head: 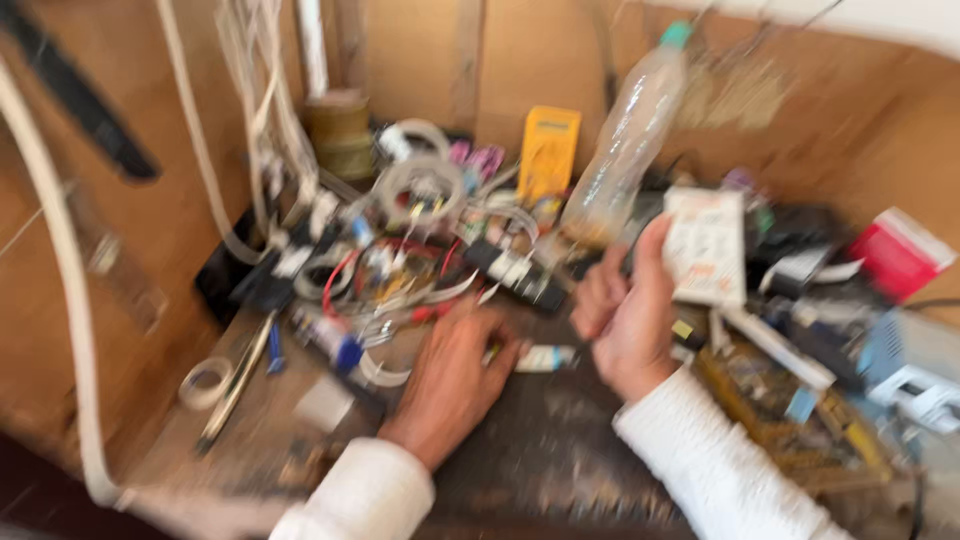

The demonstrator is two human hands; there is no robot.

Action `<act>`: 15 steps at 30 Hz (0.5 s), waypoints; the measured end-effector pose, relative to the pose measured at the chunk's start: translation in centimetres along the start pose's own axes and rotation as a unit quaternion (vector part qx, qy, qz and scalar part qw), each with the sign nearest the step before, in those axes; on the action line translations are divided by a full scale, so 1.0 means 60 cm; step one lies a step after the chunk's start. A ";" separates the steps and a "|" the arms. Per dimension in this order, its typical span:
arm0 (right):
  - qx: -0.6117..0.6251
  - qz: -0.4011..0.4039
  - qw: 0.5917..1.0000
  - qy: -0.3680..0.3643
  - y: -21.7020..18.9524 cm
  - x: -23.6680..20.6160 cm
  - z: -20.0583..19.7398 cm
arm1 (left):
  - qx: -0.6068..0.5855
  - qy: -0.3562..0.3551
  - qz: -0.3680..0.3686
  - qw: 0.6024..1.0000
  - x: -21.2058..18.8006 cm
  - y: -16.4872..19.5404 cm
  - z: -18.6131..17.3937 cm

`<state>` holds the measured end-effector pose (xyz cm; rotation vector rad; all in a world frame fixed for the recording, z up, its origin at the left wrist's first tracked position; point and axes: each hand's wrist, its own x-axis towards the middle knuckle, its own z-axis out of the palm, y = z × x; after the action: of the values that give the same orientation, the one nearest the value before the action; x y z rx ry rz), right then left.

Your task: The person works at a cluttered electronics repair bench. They handle a small black device and a marker-like object, then use a small blade to cut or trim a small component, repeatedly manipulating the parts by hand.

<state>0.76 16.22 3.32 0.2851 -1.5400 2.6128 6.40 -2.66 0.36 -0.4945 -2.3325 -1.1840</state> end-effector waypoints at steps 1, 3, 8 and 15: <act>0.016 0.004 1.000 0.015 0.000 0.003 0.001 | -0.001 -0.001 0.002 1.000 0.003 0.000 0.000; 0.035 0.002 0.999 0.015 0.004 0.004 0.003 | 0.008 -0.021 -0.031 0.999 0.002 -0.001 0.000; 0.039 0.006 0.999 0.034 0.017 0.015 0.009 | 0.013 -0.048 -0.074 0.996 -0.001 -0.002 0.001; 0.039 -0.022 0.999 0.008 0.025 0.016 0.003 | 0.008 -0.013 -0.031 0.999 -0.002 -0.013 0.008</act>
<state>-0.42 15.31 2.33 0.2980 -1.4139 2.6381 5.95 -2.72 -0.46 -0.4378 -2.3934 -1.1920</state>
